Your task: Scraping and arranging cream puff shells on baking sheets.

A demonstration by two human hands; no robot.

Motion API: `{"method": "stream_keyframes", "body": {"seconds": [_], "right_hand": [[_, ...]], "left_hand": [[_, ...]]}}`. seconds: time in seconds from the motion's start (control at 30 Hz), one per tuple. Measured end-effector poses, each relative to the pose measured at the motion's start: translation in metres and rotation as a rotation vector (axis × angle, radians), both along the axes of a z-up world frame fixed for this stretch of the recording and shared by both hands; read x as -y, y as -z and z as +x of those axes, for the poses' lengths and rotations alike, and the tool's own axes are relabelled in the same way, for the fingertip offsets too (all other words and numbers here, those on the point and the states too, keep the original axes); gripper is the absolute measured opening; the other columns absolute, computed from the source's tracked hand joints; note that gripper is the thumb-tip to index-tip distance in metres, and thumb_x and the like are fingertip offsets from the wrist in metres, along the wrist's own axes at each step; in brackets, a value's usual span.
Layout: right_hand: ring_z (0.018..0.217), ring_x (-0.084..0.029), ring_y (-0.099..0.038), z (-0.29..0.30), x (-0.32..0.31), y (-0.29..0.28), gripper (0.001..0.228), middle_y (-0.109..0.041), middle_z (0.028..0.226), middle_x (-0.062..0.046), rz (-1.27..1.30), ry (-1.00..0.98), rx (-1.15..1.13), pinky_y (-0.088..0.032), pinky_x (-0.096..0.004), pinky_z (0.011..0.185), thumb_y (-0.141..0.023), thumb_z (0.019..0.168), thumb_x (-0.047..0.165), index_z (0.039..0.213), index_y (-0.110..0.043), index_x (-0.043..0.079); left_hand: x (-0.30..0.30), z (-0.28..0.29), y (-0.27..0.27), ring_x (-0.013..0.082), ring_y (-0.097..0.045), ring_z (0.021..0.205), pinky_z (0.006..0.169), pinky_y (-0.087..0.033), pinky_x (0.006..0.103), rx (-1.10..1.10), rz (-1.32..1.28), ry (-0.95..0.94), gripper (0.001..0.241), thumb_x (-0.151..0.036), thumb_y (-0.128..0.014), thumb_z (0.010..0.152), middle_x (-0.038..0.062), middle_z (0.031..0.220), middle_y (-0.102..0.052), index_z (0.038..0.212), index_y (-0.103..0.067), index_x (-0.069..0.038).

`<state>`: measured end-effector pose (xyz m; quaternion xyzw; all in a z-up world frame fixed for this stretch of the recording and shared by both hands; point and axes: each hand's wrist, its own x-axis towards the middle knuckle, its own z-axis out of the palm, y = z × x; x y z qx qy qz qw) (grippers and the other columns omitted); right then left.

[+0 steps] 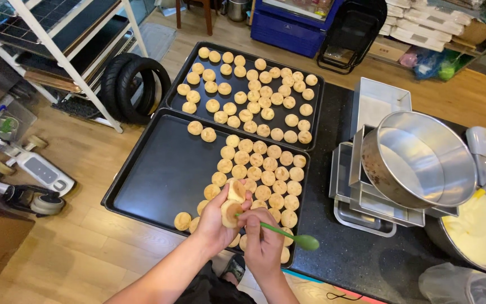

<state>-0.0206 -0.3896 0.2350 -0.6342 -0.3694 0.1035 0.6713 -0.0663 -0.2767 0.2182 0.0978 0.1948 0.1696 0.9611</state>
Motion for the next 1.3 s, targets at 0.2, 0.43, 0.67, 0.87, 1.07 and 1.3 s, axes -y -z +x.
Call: {"method": "stream_keyframes", "body": {"seconds": [0.2,0.43,0.67,0.87,1.07,1.3], "right_hand": [[0.069,-0.020,-0.058,-0.004,-0.010,0.008,0.010,-0.066,0.084,-0.010,-0.058,0.051,0.264,-0.049,-0.029,0.061,-0.057,0.089,-0.002,0.088,-0.066,0.000],[0.053,-0.010,-0.047,-0.001,-0.031,0.067,0.035,-0.066,0.077,-0.012,0.007,-0.069,-0.747,-0.038,-0.023,0.048,-0.046,0.108,0.024,0.094,-0.067,0.000],[0.056,-0.011,-0.042,0.008,-0.039,0.084,0.035,-0.062,0.078,-0.009,0.016,0.212,-0.876,-0.034,-0.025,0.050,-0.044,0.111,0.027,0.101,-0.065,0.001],[0.052,-0.012,-0.039,0.017,-0.047,0.091,0.037,-0.060,0.074,-0.011,-0.066,0.244,-0.829,-0.030,-0.025,0.046,-0.047,0.109,0.026,0.100,-0.067,-0.004],[0.050,-0.011,-0.039,0.041,-0.056,0.088,0.034,-0.061,0.073,-0.011,-0.061,0.307,-0.709,-0.029,-0.025,0.043,-0.045,0.110,0.023,0.099,-0.064,-0.003],[0.050,-0.010,-0.038,0.055,-0.070,0.077,0.035,-0.061,0.071,-0.010,-0.126,0.480,-0.667,-0.029,-0.024,0.044,-0.046,0.110,0.022,0.097,-0.067,-0.003]], "left_hand": [[-0.007,-0.003,0.024,0.0118,-0.054,0.075,0.057,-0.041,0.0248,-0.091,0.031,-0.022,0.033,-0.036,-0.039,0.109,0.007,0.094,-0.060,0.128,-0.052,-0.013],[-0.039,-0.008,0.065,0.0121,-0.051,0.066,0.049,-0.045,0.0239,-0.120,0.348,-0.118,0.038,-0.031,-0.029,0.111,0.008,0.093,-0.057,0.139,-0.046,-0.011],[-0.099,-0.024,0.165,0.0340,-0.060,0.105,0.095,-0.049,0.0444,-0.997,1.522,-0.168,0.042,-0.032,-0.041,0.103,0.020,0.121,-0.059,0.131,-0.047,0.000],[-0.088,-0.025,0.192,0.0373,-0.053,0.099,0.089,-0.046,0.0486,-1.288,1.892,-0.007,0.041,-0.031,-0.056,0.095,0.020,0.119,-0.053,0.121,-0.055,0.001],[-0.151,0.018,0.166,0.0379,-0.047,0.121,0.101,-0.036,0.0496,-1.234,1.972,-0.144,0.057,-0.029,-0.054,0.090,0.023,0.143,-0.045,0.137,-0.047,0.002],[-0.262,0.078,0.170,0.0385,-0.045,0.121,0.103,-0.037,0.0496,-0.946,2.463,-0.037,0.078,-0.021,-0.068,0.065,0.016,0.137,-0.050,0.140,-0.051,-0.007]]}}
